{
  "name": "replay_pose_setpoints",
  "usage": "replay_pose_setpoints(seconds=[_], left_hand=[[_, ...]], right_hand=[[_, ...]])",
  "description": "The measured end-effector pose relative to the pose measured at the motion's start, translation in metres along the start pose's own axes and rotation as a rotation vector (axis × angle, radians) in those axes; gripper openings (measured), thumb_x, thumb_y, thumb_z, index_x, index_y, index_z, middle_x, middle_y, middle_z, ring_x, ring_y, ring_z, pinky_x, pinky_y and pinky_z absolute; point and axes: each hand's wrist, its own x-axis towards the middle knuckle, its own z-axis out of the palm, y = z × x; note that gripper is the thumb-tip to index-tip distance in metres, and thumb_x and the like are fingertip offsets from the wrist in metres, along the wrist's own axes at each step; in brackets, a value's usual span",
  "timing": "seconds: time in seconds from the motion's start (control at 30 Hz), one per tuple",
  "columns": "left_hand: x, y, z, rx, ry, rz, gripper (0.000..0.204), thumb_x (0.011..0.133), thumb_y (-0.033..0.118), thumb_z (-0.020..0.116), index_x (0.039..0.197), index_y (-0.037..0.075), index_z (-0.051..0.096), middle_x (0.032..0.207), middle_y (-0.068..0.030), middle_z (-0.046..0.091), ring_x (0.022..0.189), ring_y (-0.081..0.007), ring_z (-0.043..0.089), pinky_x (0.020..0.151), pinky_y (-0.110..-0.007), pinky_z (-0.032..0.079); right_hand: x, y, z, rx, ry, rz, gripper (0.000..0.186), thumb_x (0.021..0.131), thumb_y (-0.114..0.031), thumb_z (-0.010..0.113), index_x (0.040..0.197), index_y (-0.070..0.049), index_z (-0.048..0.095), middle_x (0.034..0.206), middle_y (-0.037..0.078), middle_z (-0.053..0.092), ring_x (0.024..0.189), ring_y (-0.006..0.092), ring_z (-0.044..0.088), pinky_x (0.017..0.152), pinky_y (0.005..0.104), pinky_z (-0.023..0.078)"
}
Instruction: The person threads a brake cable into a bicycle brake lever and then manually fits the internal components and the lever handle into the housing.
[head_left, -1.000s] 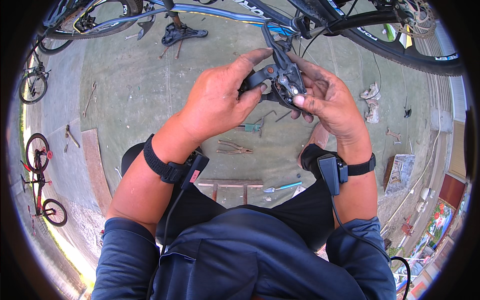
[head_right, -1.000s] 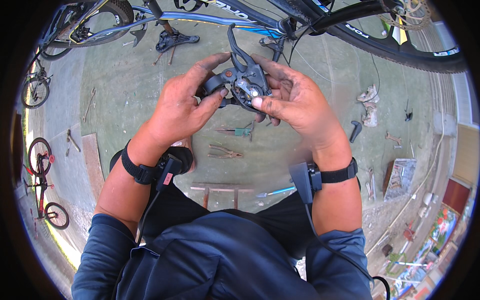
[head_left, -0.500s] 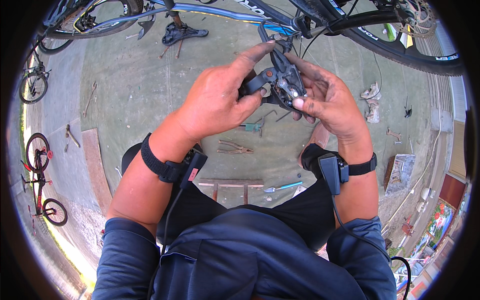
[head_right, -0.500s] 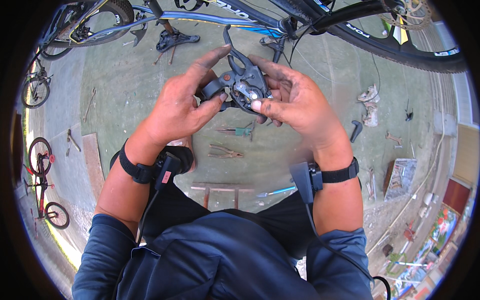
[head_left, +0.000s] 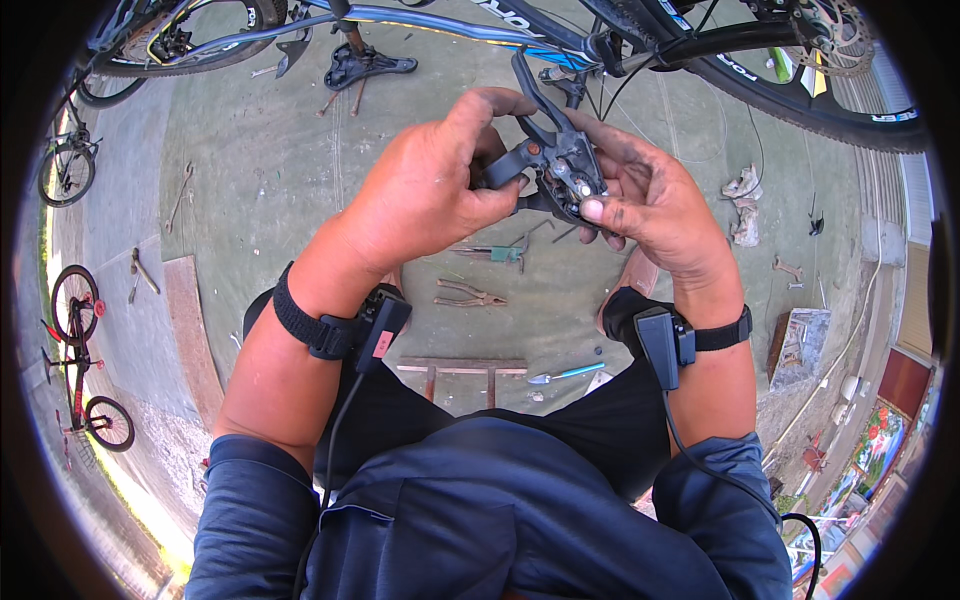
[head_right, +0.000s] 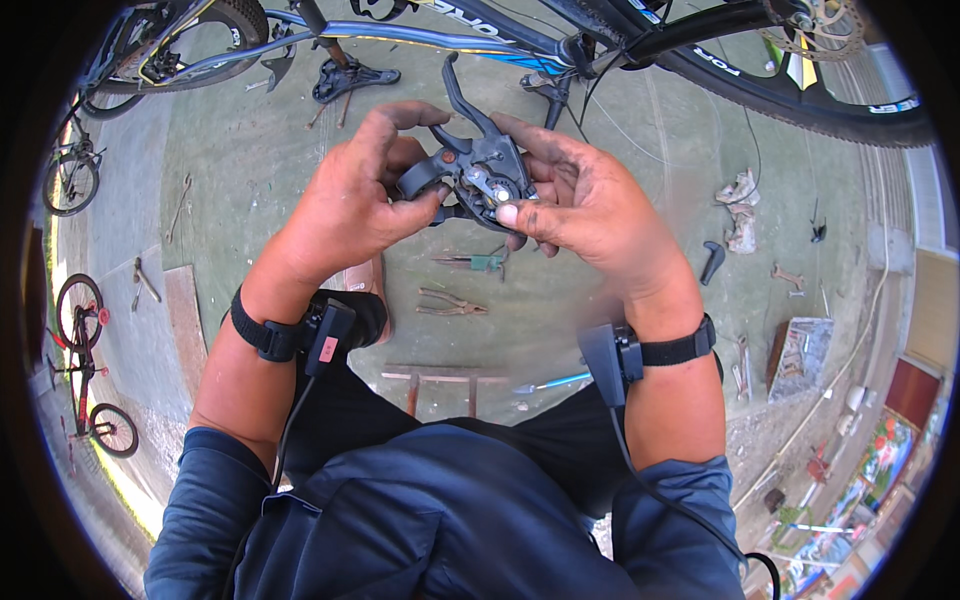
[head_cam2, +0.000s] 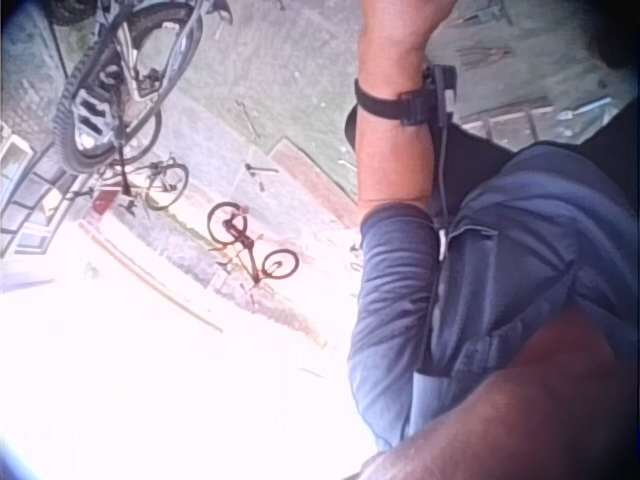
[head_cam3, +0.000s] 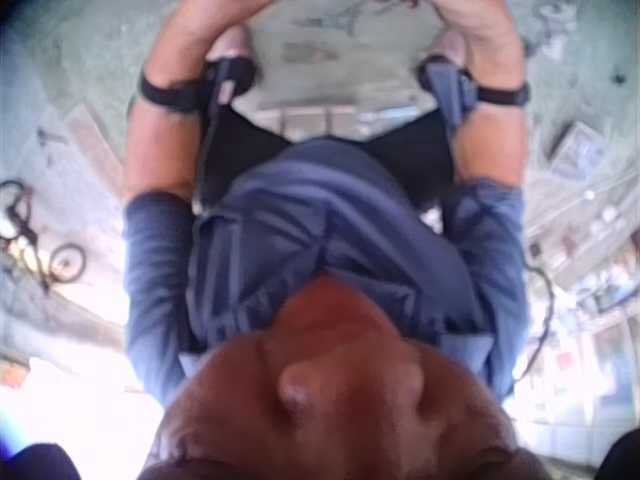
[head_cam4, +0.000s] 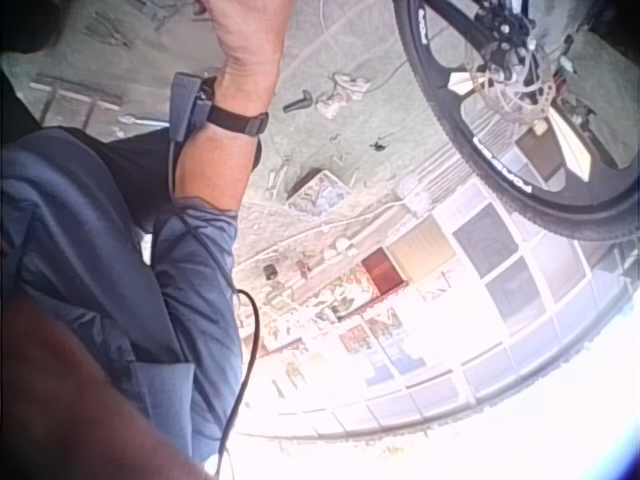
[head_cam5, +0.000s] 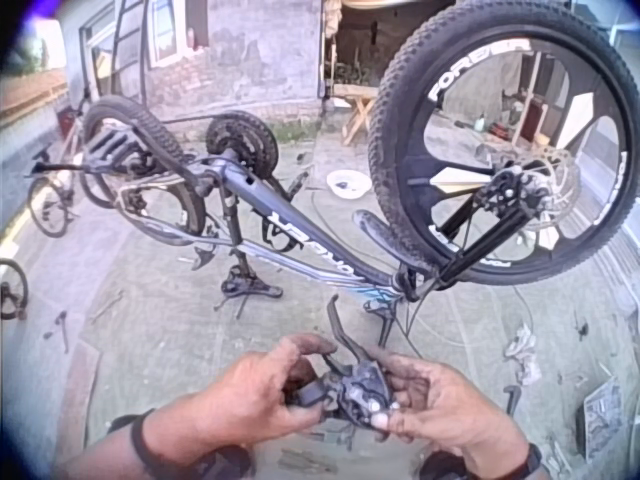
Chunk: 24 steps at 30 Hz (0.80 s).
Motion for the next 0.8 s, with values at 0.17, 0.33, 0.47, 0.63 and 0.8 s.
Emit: replay_pose_setpoints(seconds=[0.17, 0.33, 0.47, 0.63, 0.8], left_hand=[[0.0005, 0.0014, -0.0023, 0.018, -0.024, -0.023, 0.051, 0.078, 0.003, 0.072, 0.121, 0.003, 0.046, 0.08, -0.0096, 0.067, 0.071, -0.0159, 0.067, 0.065, -0.028, 0.053], [-0.0007, 0.0016, -0.0002, 0.034, 0.016, 0.013, 0.047, 0.078, 0.003, 0.073, 0.117, 0.003, 0.046, 0.082, -0.0115, 0.068, 0.073, -0.0164, 0.069, 0.066, -0.028, 0.054], [-0.0002, 0.0001, 0.0009, 0.044, 0.024, 0.031, 0.047, 0.078, 0.003, 0.073, 0.117, 0.003, 0.046, 0.083, -0.0114, 0.068, 0.074, -0.0165, 0.069, 0.065, -0.028, 0.054], [-0.0002, -0.0013, 0.0018, 0.037, 0.039, 0.032, 0.047, 0.079, 0.003, 0.073, 0.118, 0.004, 0.046, 0.083, -0.0115, 0.068, 0.073, -0.0167, 0.069, 0.064, -0.028, 0.053], [0.0, -0.001, 0.0016, 0.036, 0.037, 0.014, 0.049, 0.079, 0.003, 0.072, 0.12, 0.004, 0.046, 0.083, -0.0112, 0.068, 0.072, -0.0169, 0.068, 0.064, -0.028, 0.053]], right_hand=[[0.0008, 0.0011, 0.0025, 0.008, 0.034, 0.005, 0.082, 0.074, -0.016, 0.079, 0.143, 0.003, 0.04, 0.109, 0.01, 0.064, 0.071, 0.0121, 0.063, 0.049, 0.0193, 0.045], [0.0004, -0.0004, 0.0011, 0.008, 0.001, -0.031, 0.081, 0.077, -0.014, 0.078, 0.145, 0.004, 0.036, 0.108, 0.01, 0.064, 0.075, 0.0109, 0.062, 0.053, 0.0188, 0.045], [0.001, 0.0019, 0.001, -0.002, 0.037, -0.032, 0.084, 0.072, -0.016, 0.08, 0.144, 0.003, 0.04, 0.11, 0.01, 0.063, 0.073, 0.0121, 0.062, 0.052, 0.0202, 0.047], [0.0025, 0.0063, 0.0, 0.031, 0.043, -0.053, 0.08, 0.077, -0.019, 0.077, 0.144, 0.003, 0.04, 0.111, 0.012, 0.064, 0.075, 0.0132, 0.064, 0.052, 0.0207, 0.048], [0.0014, 0.0024, 0.0007, 0.051, 0.038, -0.028, 0.069, 0.084, -0.017, 0.068, 0.144, 0.002, 0.04, 0.11, 0.013, 0.065, 0.073, 0.0152, 0.066, 0.051, 0.0203, 0.047]])
